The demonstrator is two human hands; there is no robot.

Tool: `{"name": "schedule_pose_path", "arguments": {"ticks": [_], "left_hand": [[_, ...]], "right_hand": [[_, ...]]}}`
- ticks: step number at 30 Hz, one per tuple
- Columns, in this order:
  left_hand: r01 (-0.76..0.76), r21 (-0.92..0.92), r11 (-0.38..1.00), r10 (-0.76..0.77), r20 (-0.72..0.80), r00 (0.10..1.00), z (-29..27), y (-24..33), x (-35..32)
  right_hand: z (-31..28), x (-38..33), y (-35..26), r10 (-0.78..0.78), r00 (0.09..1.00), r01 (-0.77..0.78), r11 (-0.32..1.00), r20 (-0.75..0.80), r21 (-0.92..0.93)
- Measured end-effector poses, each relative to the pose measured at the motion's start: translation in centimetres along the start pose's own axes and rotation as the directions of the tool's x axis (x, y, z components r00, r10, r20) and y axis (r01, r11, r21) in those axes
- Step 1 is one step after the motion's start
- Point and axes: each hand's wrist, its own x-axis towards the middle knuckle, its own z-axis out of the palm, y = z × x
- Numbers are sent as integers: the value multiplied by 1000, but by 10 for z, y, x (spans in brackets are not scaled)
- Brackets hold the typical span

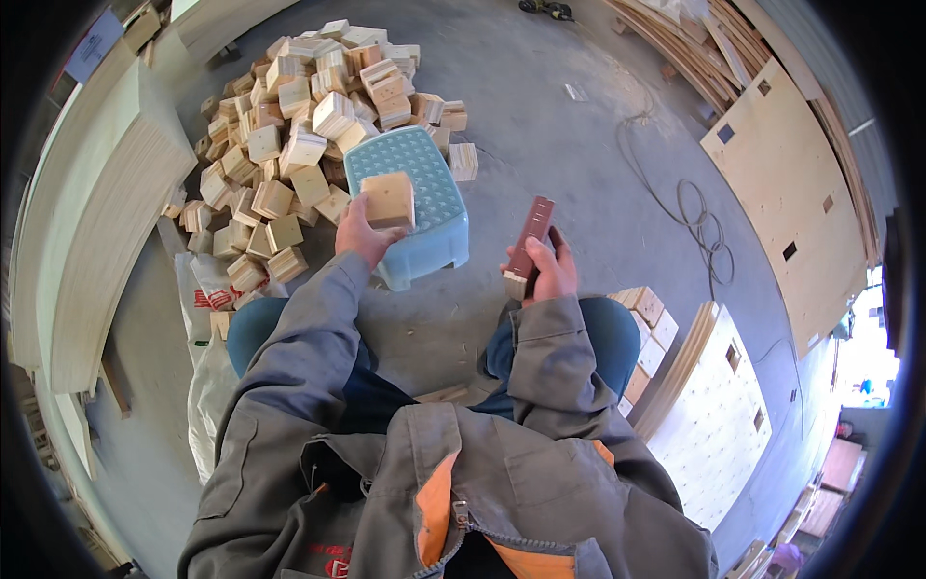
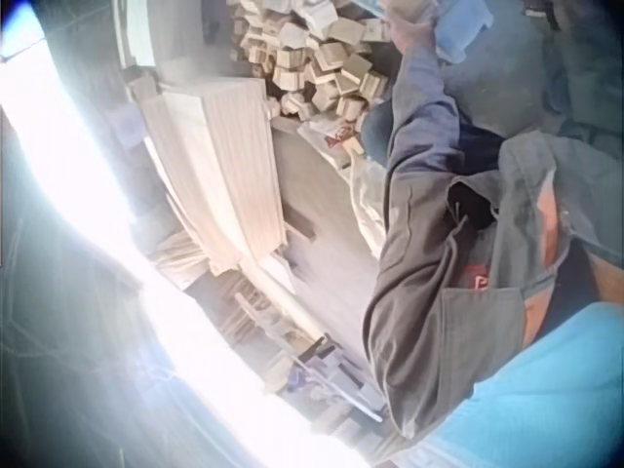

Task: The person sits on the floor and sands small wooden blocks one by one using a sanding block. They pick up each block, rub all sides with the sanding block, and place the finished pieces into a nearby stack.

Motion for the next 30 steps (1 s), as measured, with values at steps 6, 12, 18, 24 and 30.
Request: {"name": "schedule_pose_path", "arguments": {"ticks": [6, 12, 18, 24, 30], "left_hand": [[-49, 149, 988, 52, -22, 998, 6, 12, -19], [-203, 154, 967, 104, 489, 866, 13, -17, -95], [-196, 152, 969, -152, 988, 11, 102, -83, -233], [-218, 144, 965, -182, 969, -165, 109, -101, -257], [-206, 103, 973, -147, 966, -211, 123, -112, -210]], "right_hand": [[2, 4, 2, 10, 1000, -10, 1000, 10, 8], [17, 3, -14, -24, 995, 11, 991, 97, 136], [29, -2, -40, -26, 989, 1, 986, 148, 168], [39, -8, -49, 116, 988, -121, 992, 103, 45], [55, 30, -38, 329, 944, -327, 944, 28, -45]]}}
